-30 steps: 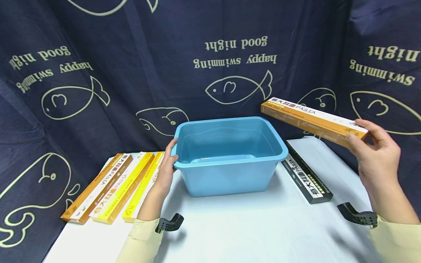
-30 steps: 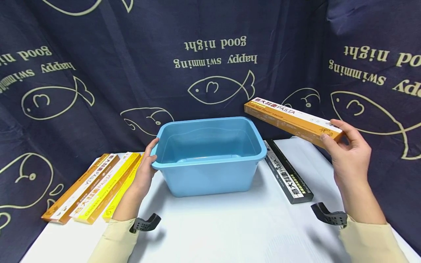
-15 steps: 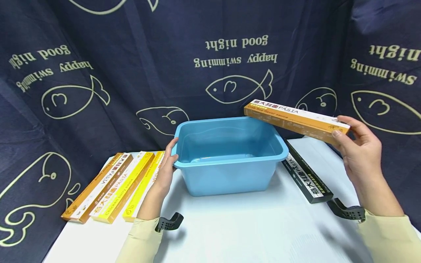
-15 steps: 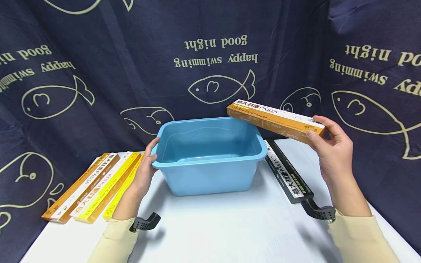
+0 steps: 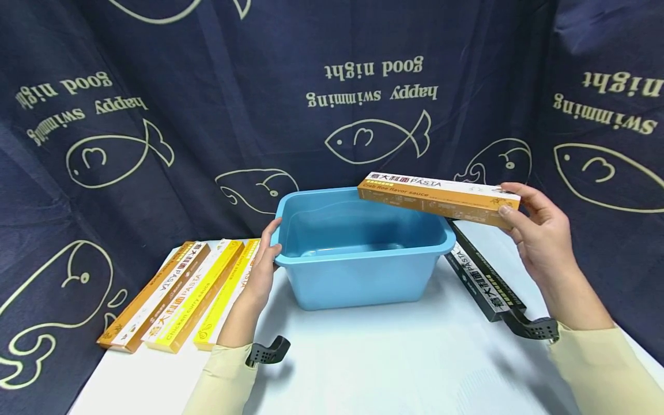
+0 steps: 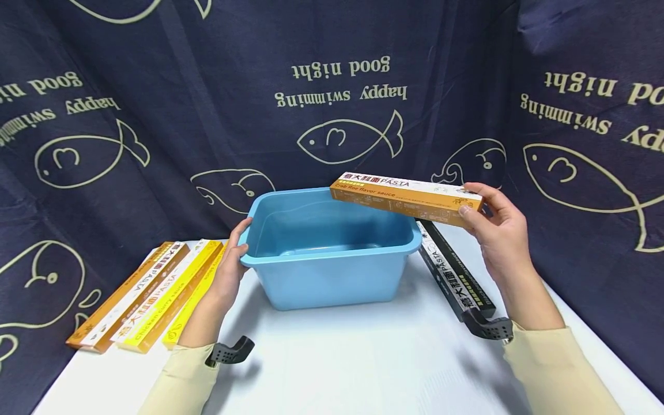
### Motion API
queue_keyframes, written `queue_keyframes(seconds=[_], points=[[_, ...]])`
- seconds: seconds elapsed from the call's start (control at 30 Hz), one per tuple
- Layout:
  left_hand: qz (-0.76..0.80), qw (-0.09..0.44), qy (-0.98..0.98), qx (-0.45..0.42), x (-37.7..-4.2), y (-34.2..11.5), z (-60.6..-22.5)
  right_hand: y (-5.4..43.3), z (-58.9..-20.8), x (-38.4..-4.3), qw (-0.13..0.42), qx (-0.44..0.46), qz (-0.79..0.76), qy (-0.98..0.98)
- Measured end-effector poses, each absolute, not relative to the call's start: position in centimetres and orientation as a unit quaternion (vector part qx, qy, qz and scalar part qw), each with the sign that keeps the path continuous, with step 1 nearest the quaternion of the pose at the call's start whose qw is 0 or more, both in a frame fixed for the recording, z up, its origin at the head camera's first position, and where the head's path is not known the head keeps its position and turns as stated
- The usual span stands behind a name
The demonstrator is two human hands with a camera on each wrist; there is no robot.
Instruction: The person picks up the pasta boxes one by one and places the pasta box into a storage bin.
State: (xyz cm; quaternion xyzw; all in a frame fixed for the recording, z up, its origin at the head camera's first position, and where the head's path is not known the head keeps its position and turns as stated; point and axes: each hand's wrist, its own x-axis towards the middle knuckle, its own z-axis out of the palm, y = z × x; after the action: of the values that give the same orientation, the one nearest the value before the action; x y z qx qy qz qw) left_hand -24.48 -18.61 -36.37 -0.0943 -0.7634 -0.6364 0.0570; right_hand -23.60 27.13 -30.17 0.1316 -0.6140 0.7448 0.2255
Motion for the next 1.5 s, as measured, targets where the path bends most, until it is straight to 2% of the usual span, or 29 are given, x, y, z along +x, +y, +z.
queue_keyframes(seconds=[0.27, 1.0, 1.5], points=[[-0.629, 0.062, -0.771, -0.084, -24.4, -18.5, -36.5, 25.1, -29.9, -24.8, 0.174, 0.116, 0.739, -0.641], [-0.616, 0.074, -0.78, -0.079, -24.4, -18.2, -36.5, 22.2, -28.4, -26.9, 0.093, 0.106, 0.685, -0.715], [-0.625, 0.072, -0.773, -0.085, -24.6, -18.3, -36.6, 20.4, -27.8, -28.2, 0.058, 0.099, 0.626, -0.771]])
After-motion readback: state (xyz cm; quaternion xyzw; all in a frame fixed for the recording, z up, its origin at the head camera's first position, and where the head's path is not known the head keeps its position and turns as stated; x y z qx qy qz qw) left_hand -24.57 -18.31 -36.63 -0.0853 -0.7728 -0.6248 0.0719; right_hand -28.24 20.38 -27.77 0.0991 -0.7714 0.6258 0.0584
